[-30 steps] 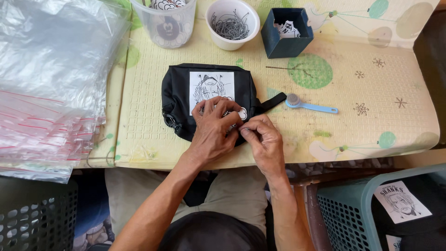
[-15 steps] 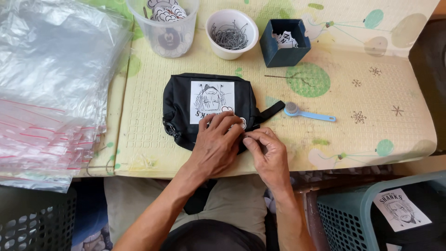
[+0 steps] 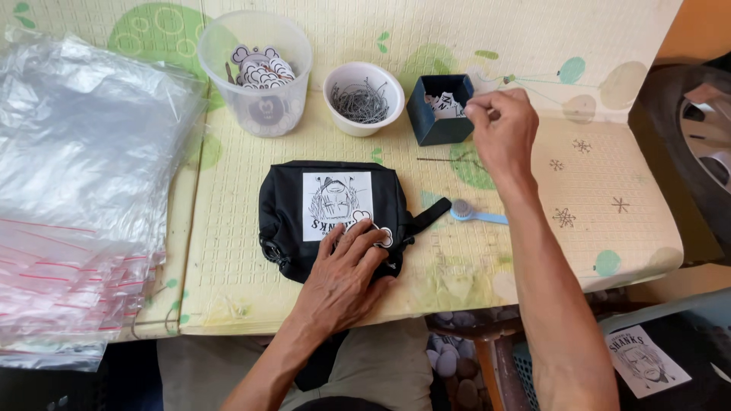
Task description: The person assembles a small black shoulder bag by attaching a metal chain and a decorative keychain to the bag's strap. They then place the completed bag into a clear plastic ziplock bag for packaging.
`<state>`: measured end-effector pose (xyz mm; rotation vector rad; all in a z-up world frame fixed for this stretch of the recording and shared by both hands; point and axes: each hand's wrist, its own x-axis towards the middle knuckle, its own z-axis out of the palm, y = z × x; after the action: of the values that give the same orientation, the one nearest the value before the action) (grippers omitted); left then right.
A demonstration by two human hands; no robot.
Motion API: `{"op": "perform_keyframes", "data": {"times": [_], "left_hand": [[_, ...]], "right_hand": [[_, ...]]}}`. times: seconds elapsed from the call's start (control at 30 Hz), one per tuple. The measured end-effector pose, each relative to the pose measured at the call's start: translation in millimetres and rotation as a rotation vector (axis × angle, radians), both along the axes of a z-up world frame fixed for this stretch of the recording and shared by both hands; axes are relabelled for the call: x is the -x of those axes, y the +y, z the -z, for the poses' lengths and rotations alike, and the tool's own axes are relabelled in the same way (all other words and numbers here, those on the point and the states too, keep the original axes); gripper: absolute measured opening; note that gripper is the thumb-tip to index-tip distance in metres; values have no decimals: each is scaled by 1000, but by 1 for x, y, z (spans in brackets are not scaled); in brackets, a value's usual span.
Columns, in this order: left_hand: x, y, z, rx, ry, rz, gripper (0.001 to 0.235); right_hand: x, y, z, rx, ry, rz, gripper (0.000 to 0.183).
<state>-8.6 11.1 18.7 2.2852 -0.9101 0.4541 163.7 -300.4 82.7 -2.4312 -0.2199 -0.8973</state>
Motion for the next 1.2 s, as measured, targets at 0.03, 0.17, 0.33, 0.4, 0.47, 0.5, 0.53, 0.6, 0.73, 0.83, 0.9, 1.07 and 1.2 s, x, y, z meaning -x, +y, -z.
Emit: {"op": "perform_keyframes", "data": {"times": [0.03, 0.17, 0.33, 0.4, 0.47, 0.5, 0.53, 0.6, 0.73, 0.83, 0.9, 1.07, 1.2], "left_hand": [[-1, 2, -4, 3, -8, 2, 35], [-3, 7, -12, -47, -69, 50, 30], [-2, 7, -11, -53, -48, 60, 31], [-3, 7, -11, -37, -34, 65, 31], [-3, 7, -11, -40, -39, 64, 33], [-3, 7, -10, -40, -41, 62, 34], [-3, 7, -11, -41, -45, 60, 34], [-3, 7, -12, -11, -40, 70, 31], [-4, 7, -11, -15, -32, 70, 33], [-5, 8, -11, -10, -10, 83, 33], [-4, 8, -11, 1, 24, 89, 31], [-4, 8, -10, -2, -8, 80, 32], [-3, 8, -11, 4, -28, 78, 30]], "right_hand": [[-13, -1, -6, 3, -8, 2, 9], [-46, 5, -24, 168, 203, 192, 13], [-68, 11, -17, 291, 401, 240, 28], [-76, 9, -8, 296, 436, 229, 30], [-81, 9, -2, 289, 435, 232, 25], [-83, 9, 2, 286, 435, 236, 21], [-85, 7, 5, 285, 431, 234, 21], [-88, 3, 12, 243, 466, 225, 29], [-92, -12, 22, 134, 440, 192, 24], [-93, -22, 27, 113, 395, 218, 14], [-91, -27, 29, 51, 335, 211, 13], [-71, -16, 8, -149, 215, 172, 7], [-51, -2, -15, -275, 52, 104, 6]]}}
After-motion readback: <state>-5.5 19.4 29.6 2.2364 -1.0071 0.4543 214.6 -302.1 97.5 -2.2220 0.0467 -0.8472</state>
